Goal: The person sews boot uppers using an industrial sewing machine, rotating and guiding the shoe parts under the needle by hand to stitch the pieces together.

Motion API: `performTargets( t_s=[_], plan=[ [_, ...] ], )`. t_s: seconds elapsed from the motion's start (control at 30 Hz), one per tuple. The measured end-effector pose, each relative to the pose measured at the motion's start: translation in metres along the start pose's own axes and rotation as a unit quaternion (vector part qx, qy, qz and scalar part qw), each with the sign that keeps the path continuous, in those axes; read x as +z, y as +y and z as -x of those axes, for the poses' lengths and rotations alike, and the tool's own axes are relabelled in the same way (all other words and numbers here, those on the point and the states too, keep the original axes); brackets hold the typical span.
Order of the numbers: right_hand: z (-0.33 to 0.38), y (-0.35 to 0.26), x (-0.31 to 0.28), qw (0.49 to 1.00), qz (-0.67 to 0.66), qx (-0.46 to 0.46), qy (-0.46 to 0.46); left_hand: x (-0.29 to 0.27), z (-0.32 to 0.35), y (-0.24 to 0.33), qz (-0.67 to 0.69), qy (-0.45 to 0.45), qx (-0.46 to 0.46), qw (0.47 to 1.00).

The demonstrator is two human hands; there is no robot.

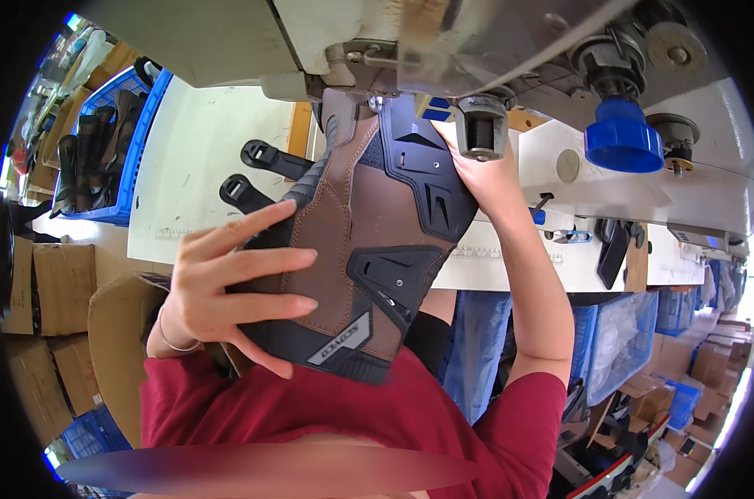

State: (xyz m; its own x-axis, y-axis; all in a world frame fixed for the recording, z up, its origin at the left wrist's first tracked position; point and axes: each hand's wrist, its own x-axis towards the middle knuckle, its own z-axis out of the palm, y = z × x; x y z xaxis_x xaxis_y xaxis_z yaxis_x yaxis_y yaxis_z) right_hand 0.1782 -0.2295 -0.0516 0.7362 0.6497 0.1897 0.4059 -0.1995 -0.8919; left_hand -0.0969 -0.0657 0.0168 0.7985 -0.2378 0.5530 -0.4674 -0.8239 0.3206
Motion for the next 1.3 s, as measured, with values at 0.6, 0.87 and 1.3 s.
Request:
performTargets(
  t_s=[0.6,0.87,1.3],
  plan=[
    [0.024,-0.003,0.004,0.963,-0.253,0.063,-0.068,0.085,0.043,0.053,-0.346,0.194,-0.054,0.917],
    [0.021,-0.005,0.006,0.967,-0.243,0.06,-0.047,0.079,0.032,0.044,-0.317,0.227,-0.05,0.919],
    [0.006,0.004,0.002,0.954,-0.273,0.124,-0.008,0.053,0.013,0.035,-0.275,0.218,-0.068,0.934]
  ],
)
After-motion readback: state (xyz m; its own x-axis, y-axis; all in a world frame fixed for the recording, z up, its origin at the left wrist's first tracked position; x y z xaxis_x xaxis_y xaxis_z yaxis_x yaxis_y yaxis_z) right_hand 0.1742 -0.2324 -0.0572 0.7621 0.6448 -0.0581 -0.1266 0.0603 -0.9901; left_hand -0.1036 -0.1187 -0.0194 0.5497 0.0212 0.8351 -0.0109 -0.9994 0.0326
